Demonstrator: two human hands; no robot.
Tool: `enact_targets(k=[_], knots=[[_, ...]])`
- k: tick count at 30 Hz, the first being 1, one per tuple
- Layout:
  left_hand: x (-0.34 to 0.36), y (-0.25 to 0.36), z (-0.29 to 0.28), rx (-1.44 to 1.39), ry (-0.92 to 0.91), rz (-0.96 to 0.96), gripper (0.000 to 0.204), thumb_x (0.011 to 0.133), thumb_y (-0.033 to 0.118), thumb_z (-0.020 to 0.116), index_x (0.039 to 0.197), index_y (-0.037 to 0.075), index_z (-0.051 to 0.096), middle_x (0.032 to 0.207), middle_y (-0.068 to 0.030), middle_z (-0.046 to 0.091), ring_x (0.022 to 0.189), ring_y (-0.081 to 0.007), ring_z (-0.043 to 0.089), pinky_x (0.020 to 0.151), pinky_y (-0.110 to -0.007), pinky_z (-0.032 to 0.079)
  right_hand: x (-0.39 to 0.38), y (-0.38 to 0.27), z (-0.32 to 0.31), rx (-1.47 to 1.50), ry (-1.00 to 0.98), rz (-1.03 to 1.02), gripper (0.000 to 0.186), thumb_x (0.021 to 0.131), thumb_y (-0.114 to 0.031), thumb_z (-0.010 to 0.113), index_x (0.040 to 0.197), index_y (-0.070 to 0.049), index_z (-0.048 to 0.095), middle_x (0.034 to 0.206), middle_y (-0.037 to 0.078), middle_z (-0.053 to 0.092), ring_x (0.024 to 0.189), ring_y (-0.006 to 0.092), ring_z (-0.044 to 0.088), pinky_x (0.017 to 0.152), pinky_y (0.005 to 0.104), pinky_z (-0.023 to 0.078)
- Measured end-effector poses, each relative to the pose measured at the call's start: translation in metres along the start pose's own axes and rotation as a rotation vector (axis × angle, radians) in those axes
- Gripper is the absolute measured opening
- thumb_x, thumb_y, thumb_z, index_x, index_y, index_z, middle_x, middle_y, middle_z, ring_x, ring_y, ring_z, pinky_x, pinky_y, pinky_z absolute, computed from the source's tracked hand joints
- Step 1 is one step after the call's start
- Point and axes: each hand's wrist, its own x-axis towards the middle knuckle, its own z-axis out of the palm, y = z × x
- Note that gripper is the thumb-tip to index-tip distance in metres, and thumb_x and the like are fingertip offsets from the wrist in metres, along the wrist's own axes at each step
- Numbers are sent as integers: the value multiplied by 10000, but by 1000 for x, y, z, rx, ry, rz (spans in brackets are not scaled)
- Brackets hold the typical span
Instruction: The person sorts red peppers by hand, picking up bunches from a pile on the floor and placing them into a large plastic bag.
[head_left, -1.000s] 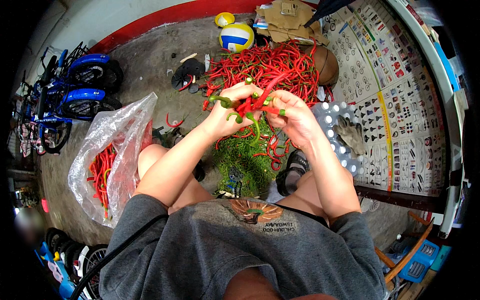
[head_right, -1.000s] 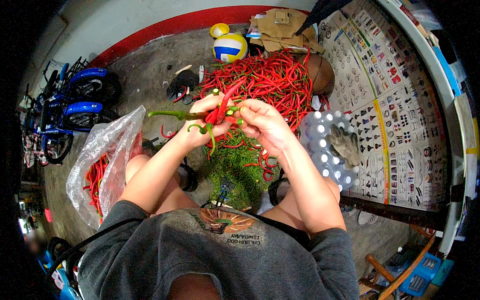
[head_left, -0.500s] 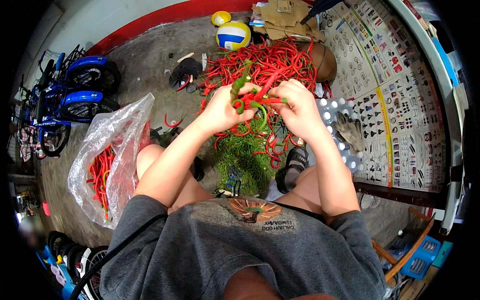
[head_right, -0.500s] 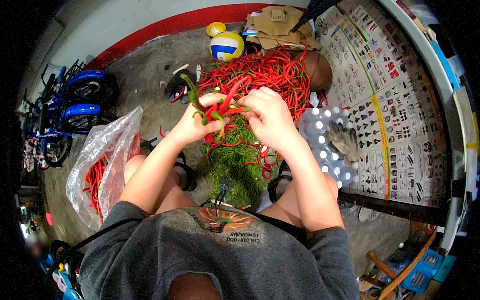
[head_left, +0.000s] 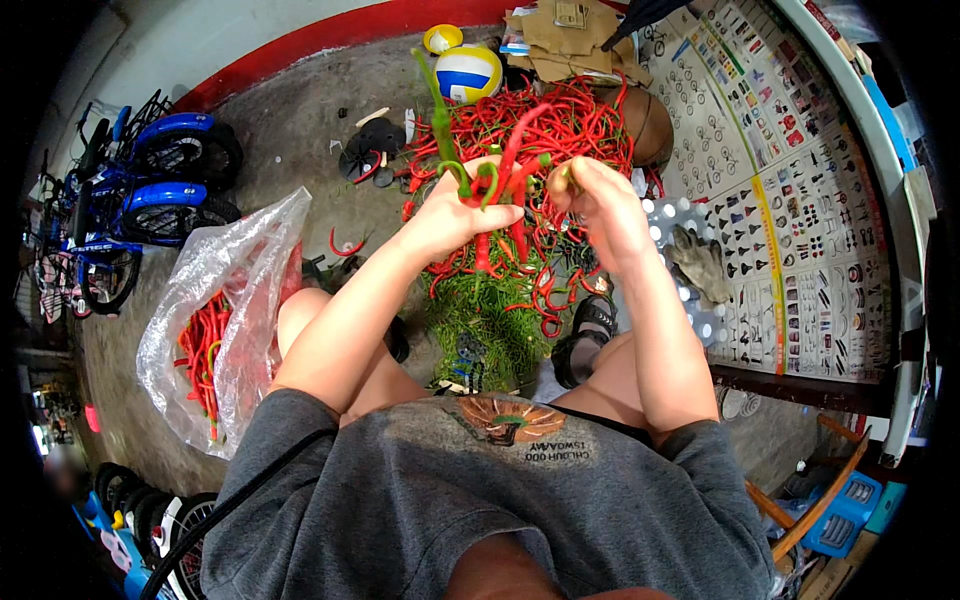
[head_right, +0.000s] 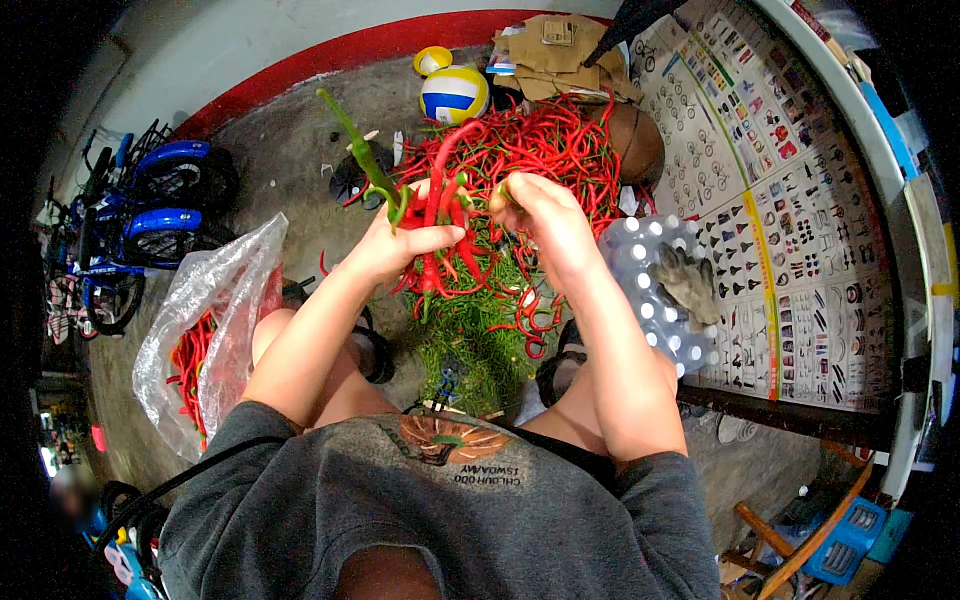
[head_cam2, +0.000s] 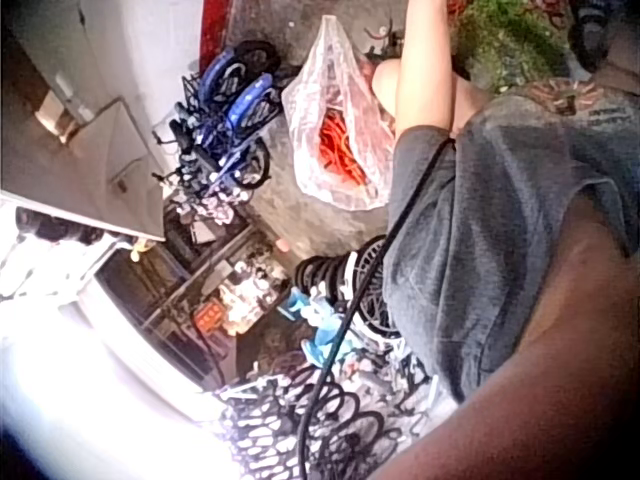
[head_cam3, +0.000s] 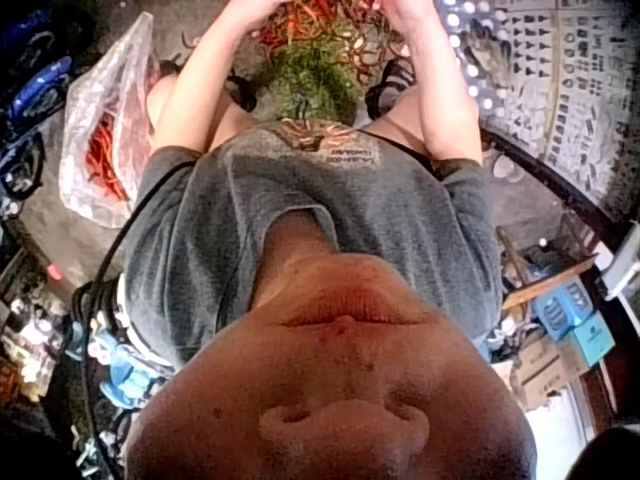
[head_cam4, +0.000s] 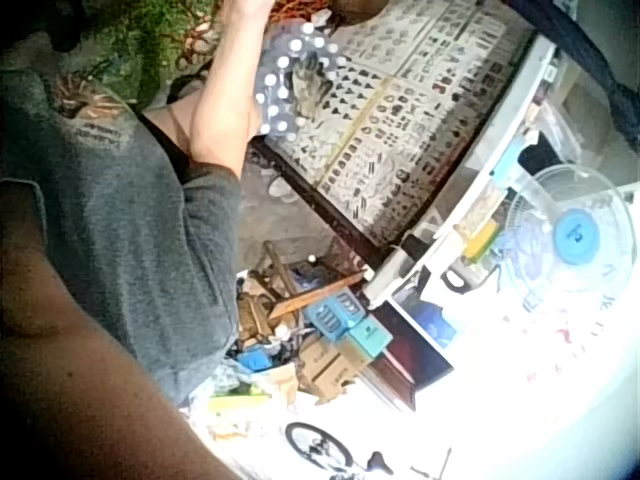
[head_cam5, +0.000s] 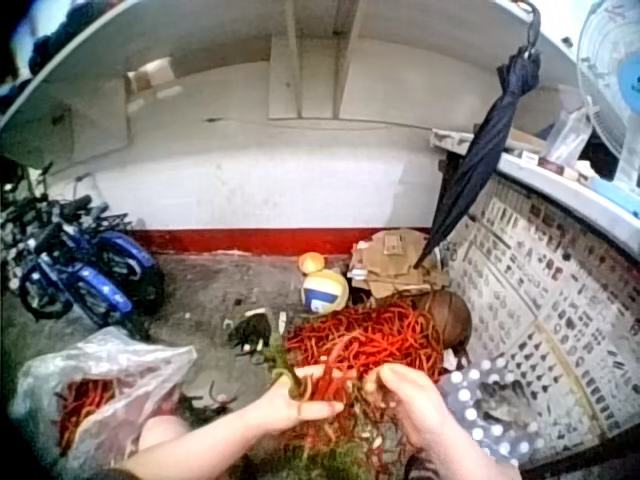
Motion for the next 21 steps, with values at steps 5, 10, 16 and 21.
enact_targets(k=[5,10,16,21], knots=[[2,-5,-4,-275,-36,59,416,680,125,687,1049,58,506,911,-40,555,859,-146,534,808,-301,423,-2,-15,2,-887,172,-328,220,839,-182,546,961,-6,597,916,134,604,905,278,562,795,361,433],[0,-5,-4,-514,-131,-26,387,678,131,678,1015,66,499,914,-56,550,886,-155,521,840,-296,394,-6,-11,20,-563,-9,-246,189,825,-127,595,974,-10,598,849,80,582,781,167,573,696,283,447],[1,-8,-2,-517,-174,-77,351,675,131,674,978,60,510,910,-64,550,877,-160,518,836,-298,393,-5,-11,25,-762,-11,-375,125,783,-56,608,890,6,619,787,89,583,699,198,582,629,295,456],[4,-10,0,-559,-307,-34,301,674,110,679,946,44,566,868,-47,585,836,-155,550,804,-300,417,-2,-8,25,-725,128,-375,76,757,-28,615,822,9,628,730,87,582,673,203,577,612,301,447]])
